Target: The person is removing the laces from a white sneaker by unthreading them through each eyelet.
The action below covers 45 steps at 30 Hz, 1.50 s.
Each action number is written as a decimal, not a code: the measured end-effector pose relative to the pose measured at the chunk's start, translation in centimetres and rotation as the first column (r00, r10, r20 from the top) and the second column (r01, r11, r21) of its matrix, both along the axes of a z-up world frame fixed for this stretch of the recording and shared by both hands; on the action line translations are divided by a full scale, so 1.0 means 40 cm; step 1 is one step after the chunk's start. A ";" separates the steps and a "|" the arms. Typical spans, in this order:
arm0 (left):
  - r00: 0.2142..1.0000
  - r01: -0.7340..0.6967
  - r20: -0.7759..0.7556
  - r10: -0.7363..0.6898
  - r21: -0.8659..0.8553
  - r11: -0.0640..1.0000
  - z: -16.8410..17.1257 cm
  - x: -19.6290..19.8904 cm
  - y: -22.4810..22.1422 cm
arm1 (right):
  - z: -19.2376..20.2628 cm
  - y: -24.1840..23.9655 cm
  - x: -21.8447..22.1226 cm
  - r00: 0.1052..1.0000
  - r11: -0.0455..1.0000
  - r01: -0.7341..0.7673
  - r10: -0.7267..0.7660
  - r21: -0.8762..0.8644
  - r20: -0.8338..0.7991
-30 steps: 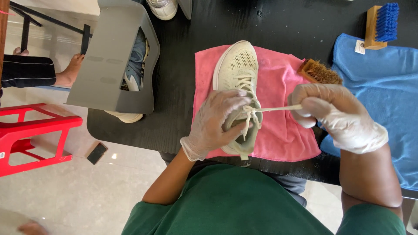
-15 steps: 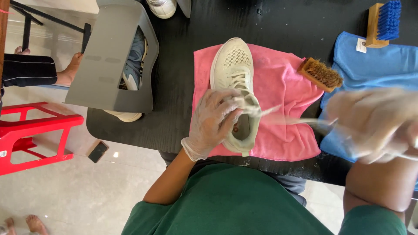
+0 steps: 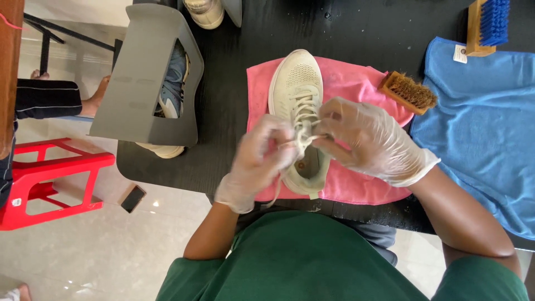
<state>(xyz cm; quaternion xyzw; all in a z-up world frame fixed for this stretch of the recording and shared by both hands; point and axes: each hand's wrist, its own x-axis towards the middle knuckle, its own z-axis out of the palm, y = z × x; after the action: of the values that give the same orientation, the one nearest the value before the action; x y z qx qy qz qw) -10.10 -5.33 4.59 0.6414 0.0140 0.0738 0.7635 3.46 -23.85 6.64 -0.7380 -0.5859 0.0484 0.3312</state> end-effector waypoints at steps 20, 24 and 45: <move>0.792 0.490 0.561 -0.241 -0.348 0.799 -0.013 -0.109 0.148 | 0.157 -0.123 0.076 0.729 0.866 -0.435 0.178 -0.246 -0.661; 0.959 -0.259 0.137 0.247 0.082 0.962 0.072 -0.093 0.073 | 0.148 -0.093 0.024 0.925 0.378 0.305 -0.338 -0.874 0.177; 0.944 0.145 -0.309 0.117 0.706 0.693 0.004 0.018 0.010 | -0.006 -0.013 -0.050 0.984 0.972 0.165 -0.151 -0.166 0.093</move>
<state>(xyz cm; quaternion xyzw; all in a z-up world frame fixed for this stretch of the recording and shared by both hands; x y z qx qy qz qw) -9.38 -4.93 4.75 0.8919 0.1066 -0.0410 0.4377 1.45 -24.37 6.42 -0.8098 -0.5315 0.0431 0.2447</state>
